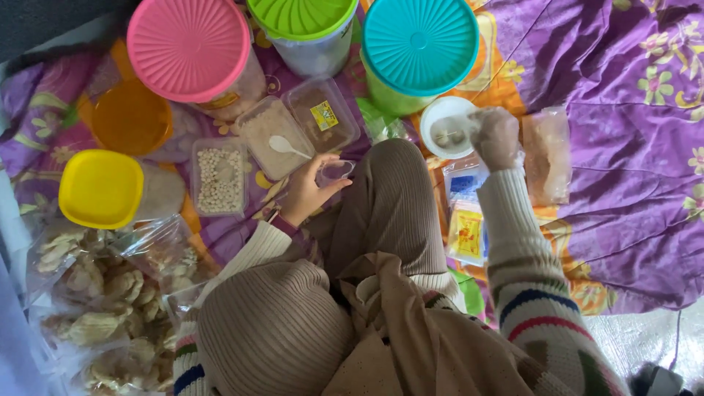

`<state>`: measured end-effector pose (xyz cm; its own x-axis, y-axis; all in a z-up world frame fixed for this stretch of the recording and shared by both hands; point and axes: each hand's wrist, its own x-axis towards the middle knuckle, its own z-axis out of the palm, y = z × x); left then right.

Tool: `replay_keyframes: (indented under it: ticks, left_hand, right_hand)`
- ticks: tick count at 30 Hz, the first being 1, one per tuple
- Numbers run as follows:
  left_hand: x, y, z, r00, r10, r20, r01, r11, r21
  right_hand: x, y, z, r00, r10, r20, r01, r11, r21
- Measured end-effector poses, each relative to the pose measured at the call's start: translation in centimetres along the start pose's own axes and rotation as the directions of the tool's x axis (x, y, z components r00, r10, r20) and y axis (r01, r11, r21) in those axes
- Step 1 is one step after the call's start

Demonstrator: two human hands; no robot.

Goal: A person sitting on the floor is portioning various snacks from large plastic containers into small individual plastic bags.

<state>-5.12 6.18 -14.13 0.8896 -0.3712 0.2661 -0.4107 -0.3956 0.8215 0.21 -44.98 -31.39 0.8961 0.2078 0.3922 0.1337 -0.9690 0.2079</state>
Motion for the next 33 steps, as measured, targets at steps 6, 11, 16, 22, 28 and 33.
replay_keyframes:
  ticks: [6,11,16,22,28,33]
  left_hand:
    - [0.2,0.4,0.1,0.999,-0.016,-0.033,0.016,1.000,-0.010]
    - [0.3,0.8,0.1,0.998,-0.025,-0.053,0.024,1.000,-0.019]
    - [0.4,0.9,0.1,0.997,-0.045,-0.066,0.044,0.999,-0.027]
    - [0.1,-0.3,0.6,0.996,0.013,-0.090,-0.015,1.000,-0.019]
    - [0.7,0.1,0.5,0.991,0.034,-0.133,-0.041,0.998,-0.051]
    - [1.0,-0.2,1.2,0.982,0.085,-0.166,-0.098,0.993,-0.071]
  right_hand:
    - [-2.6,-1.6,8.9,0.873,0.356,0.334,-0.379,0.925,0.006]
    - [0.0,-4.5,5.6,0.835,0.333,0.438,-0.344,0.937,-0.058]
    - [3.1,-4.9,-0.7,0.661,0.276,0.698,-0.372,0.928,-0.015]
    - [0.3,-1.6,-1.2,0.984,0.107,0.139,-0.078,0.977,-0.199]
    - [5.6,-4.5,-15.2,0.855,0.429,0.293,-0.519,0.694,0.499]
    - [12.6,-16.2,-32.6,0.922,0.107,0.372,-0.355,0.616,0.703]
